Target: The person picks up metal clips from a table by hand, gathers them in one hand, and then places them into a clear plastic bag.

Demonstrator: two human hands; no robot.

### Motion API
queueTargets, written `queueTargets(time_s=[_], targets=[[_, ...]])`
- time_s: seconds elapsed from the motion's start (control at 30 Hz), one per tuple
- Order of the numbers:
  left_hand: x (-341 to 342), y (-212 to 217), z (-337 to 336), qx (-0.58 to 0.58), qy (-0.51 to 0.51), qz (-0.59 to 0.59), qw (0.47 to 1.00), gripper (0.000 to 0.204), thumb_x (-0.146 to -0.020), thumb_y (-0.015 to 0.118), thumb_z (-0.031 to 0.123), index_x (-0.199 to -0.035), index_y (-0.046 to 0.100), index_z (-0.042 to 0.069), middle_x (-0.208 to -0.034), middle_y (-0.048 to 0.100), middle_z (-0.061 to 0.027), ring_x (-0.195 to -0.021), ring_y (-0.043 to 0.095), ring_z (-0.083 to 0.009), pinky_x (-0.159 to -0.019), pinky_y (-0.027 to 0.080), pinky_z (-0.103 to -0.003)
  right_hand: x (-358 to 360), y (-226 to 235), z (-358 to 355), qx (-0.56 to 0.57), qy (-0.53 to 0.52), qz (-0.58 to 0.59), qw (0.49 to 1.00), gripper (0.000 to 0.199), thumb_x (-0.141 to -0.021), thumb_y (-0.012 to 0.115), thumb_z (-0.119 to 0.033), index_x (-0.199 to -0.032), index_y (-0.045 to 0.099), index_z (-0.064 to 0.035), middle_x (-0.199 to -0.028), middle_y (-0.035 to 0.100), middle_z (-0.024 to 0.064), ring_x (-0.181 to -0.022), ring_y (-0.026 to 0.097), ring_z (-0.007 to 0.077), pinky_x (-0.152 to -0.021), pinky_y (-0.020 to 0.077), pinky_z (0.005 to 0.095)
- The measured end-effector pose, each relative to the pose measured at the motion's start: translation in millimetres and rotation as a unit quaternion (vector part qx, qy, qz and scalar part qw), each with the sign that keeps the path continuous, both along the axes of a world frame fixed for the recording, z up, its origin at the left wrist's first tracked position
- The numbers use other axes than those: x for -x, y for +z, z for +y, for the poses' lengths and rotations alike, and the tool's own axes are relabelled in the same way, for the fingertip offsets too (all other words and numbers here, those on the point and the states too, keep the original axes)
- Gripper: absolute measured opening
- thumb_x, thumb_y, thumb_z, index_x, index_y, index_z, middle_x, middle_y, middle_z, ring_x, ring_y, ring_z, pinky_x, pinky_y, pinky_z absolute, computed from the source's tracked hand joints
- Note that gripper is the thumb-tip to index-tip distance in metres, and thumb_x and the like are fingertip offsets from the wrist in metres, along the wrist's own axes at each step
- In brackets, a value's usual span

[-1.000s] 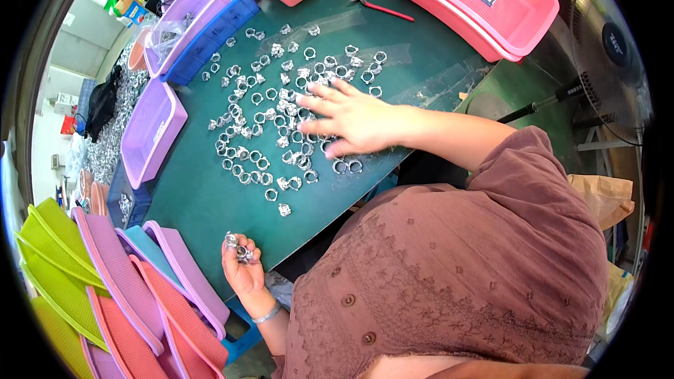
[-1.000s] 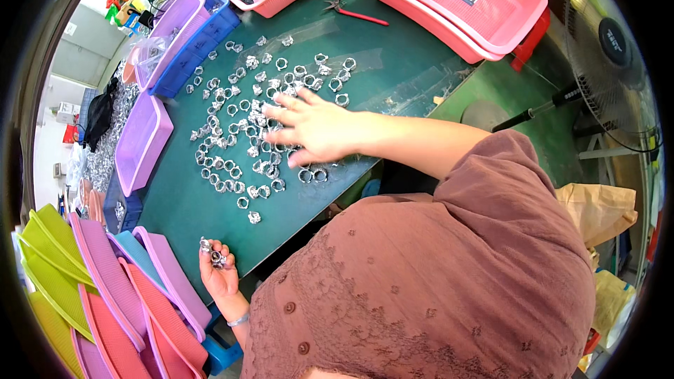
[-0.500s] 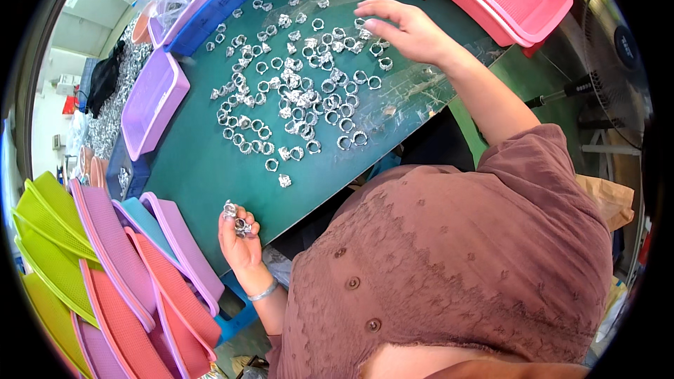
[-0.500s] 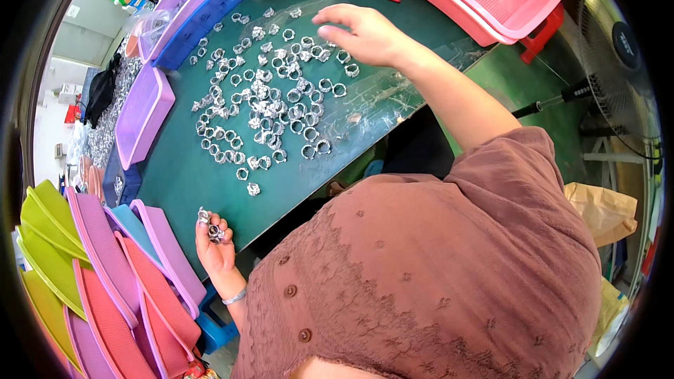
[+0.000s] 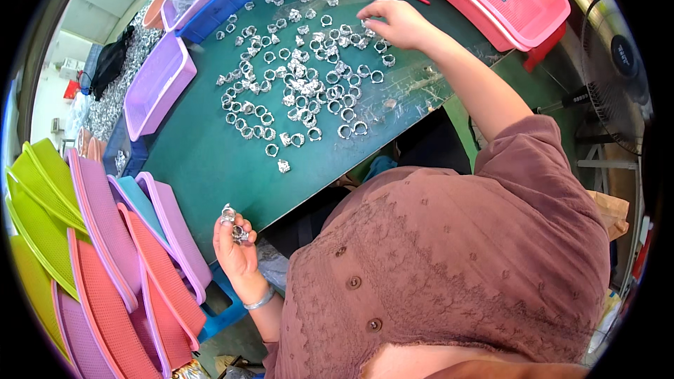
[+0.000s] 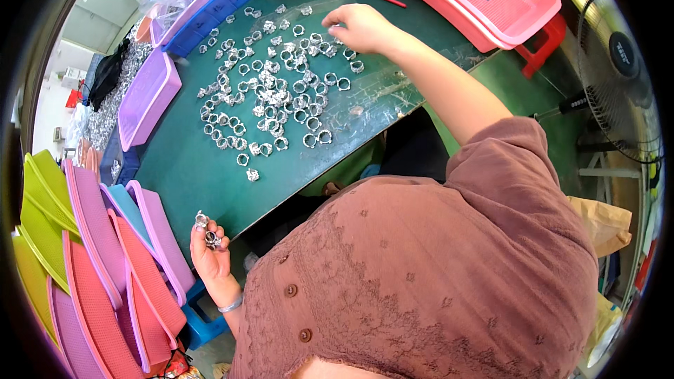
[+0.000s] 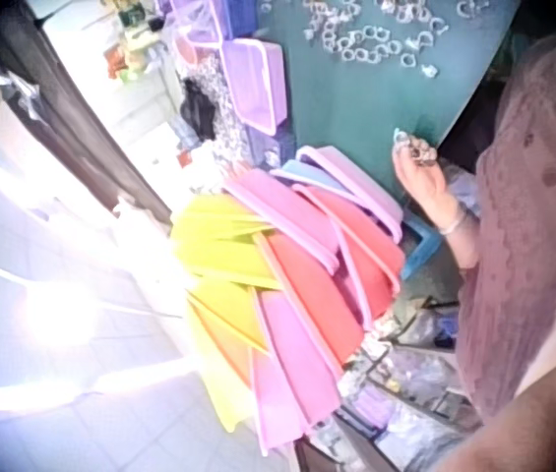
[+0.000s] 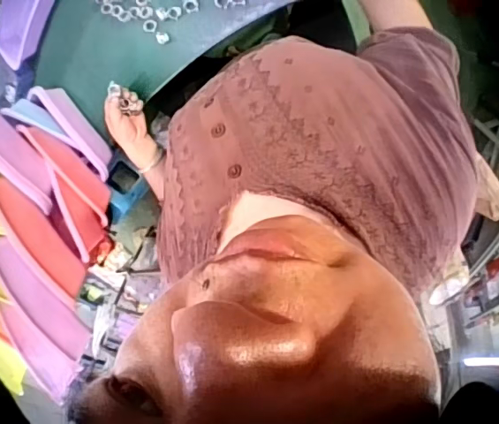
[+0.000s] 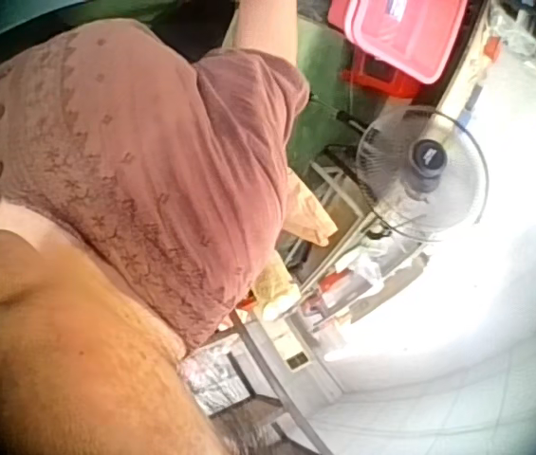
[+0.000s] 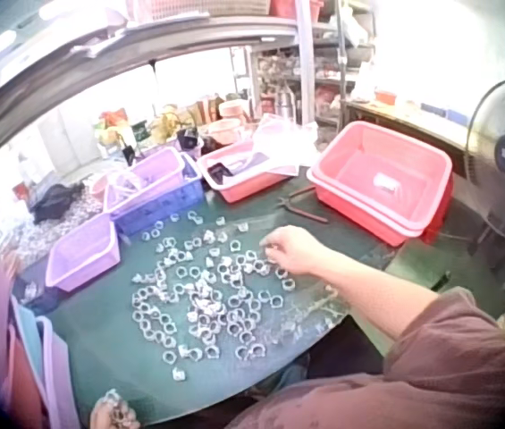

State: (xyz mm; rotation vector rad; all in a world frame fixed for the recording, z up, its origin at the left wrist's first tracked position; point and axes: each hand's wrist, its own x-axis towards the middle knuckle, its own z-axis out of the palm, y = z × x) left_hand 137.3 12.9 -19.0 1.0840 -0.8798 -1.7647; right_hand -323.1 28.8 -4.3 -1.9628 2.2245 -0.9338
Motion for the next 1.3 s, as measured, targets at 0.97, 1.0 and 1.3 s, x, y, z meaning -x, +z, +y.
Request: queueTargets(time_s=[0.97,1.0,1.3], targets=[[36.3,11.0,-9.7,-0.003,-0.053,0.008,0.999,0.016,-0.085,0.050,0.014,-0.096,0.052,0.002,-0.074,0.051,-0.0055,-0.062,0.048,-0.0125,-0.045,0.037,-0.021,-69.8,24.3,-58.0,-0.138,0.215,-0.601,0.757,0.012,-0.078,0.062,-0.008,-0.085,0.053,-0.0048,-0.073,0.059,0.0034,-0.058,0.053,0.0082,-0.053,0.0417,0.0204],[41.6,13.1,-10.7,0.000,-0.061,0.008,0.998,0.016,-0.085,0.050,0.013,-0.096,0.052,0.002,-0.074,0.051,-0.0054,-0.062,0.048,-0.0125,-0.046,0.037,-0.021,-78.1,25.1,-56.4,-0.131,0.217,-0.608,0.753,0.012,-0.077,0.062,-0.009,-0.085,0.053,-0.0046,-0.073,0.059,0.0042,-0.057,0.053,0.0084,-0.053,0.0421,0.0209],[83.9,29.1,-20.6,0.027,-0.119,0.026,0.992,0.013,-0.085,0.050,0.013,-0.092,0.053,0.002,-0.074,0.053,-0.0059,-0.062,0.051,-0.0127,-0.047,0.040,-0.022,-145.8,23.8,-45.8,-0.130,0.232,-0.648,0.714,0.016,-0.074,0.067,-0.011,-0.079,0.052,-0.0068,-0.066,0.055,-0.0004,-0.052,0.051,0.0074,-0.048,0.0396,0.0199]])
